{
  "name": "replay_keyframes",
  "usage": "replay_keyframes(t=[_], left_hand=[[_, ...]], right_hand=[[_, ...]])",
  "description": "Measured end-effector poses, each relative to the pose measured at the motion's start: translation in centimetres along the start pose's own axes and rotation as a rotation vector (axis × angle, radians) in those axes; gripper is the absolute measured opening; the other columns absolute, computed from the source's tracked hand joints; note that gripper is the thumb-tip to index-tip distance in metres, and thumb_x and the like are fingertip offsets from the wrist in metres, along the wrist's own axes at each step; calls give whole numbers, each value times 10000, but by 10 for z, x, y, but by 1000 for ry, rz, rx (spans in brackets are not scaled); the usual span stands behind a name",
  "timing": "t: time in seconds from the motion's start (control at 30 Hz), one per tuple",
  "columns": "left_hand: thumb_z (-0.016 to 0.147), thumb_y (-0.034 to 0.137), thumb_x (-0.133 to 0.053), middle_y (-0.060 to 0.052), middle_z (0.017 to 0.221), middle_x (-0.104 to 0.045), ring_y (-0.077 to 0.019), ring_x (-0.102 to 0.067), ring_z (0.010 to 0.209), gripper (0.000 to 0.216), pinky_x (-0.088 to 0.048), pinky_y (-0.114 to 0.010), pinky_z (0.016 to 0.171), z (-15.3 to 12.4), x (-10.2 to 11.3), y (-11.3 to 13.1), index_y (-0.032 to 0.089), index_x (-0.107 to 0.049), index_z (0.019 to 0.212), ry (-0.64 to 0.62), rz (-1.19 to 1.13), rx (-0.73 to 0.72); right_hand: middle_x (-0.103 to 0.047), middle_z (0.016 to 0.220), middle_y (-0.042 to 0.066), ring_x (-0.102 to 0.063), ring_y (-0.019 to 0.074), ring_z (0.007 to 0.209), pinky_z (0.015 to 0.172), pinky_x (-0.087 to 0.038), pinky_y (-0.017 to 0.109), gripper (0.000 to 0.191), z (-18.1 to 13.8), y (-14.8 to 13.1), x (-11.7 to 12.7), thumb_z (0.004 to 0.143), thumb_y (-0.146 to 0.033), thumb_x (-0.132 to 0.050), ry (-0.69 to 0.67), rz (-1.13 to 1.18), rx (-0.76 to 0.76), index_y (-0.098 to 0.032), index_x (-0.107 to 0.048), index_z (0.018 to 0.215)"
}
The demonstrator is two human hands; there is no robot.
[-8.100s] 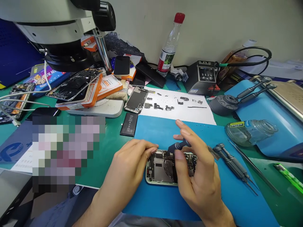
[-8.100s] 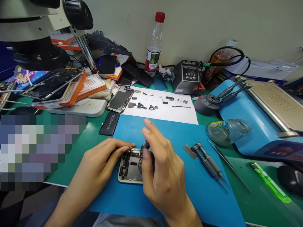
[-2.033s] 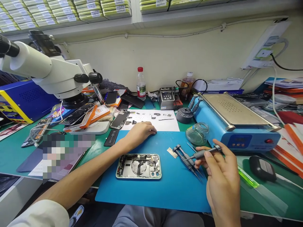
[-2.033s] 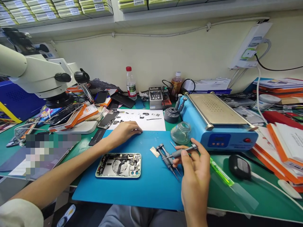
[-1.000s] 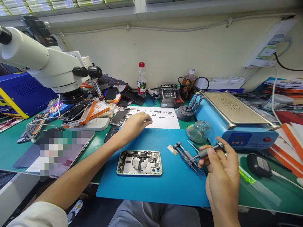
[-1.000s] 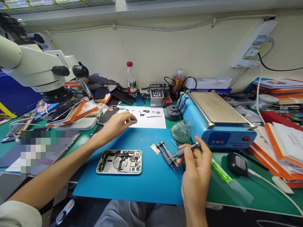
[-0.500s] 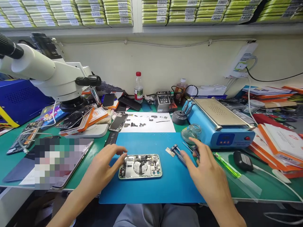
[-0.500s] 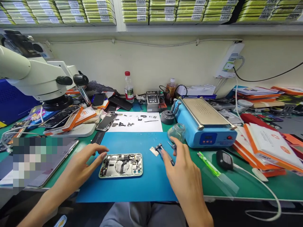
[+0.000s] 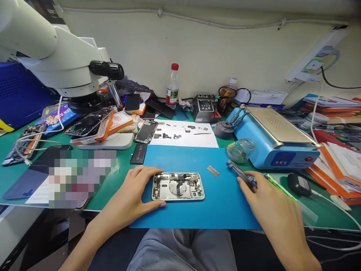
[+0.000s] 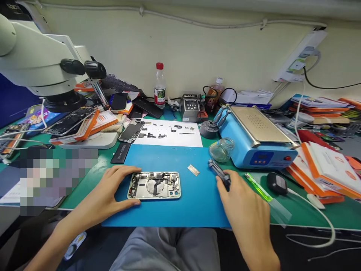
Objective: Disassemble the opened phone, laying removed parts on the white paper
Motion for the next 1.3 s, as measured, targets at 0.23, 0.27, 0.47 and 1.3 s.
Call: replay_keyframes(t=[0.23, 0.27, 0.47, 1.3], left_hand=[[942, 419, -877, -24, 1549, -608, -353, -510, 1478, 733, -516, -535, 1180, -2, 2, 3, 457, -508, 1574, -32, -39, -13], [939, 421, -878, -21, 1544, -611, -352, -516, 1470, 729, -518, -531, 1178, -2, 3, 4, 456, -514, 1570, -32, -33, -16], [915, 473, -881, -50, 1470, -623, -380, -547, 1394, 742, -534, -556, 1131, -1, -2, 9, 437, -550, 1578, -42, 92, -66], [1085, 584, -667, -55, 1132, -686, -330, -585, 1133, 554, -427, -512, 1008, -7, -17, 48, 278, -564, 1535, 47, 193, -111]], right_hand=[[-788, 1218, 171, -773, 359, 765, 524, -463, 401, 497, 2, -5, 9, 1103, -478, -409, 137, 26, 43, -210, -627, 1461], [-778, 1225, 164, -772, 339, 765, 523, -468, 389, 490, -1, -10, 10, 1109, -481, -409, 164, 53, 71, -215, -629, 1458], [-785, 1218, 79, -792, 257, 848, 550, -500, 330, 397, -18, -37, 3, 1147, -448, -419, 226, 195, 270, -275, -677, 1394], [-793, 1163, 158, -717, 335, 1034, 882, -492, 461, 359, -15, -35, 3, 1162, -288, -489, 444, 95, 504, -112, -748, 1337]])
Point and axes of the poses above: each hand's wrist, its own z-axis towards the middle knuckle, its own x-axis out of the back of the hand, y = z × x, the point moved 7 cm from there along z, towards the middle knuckle
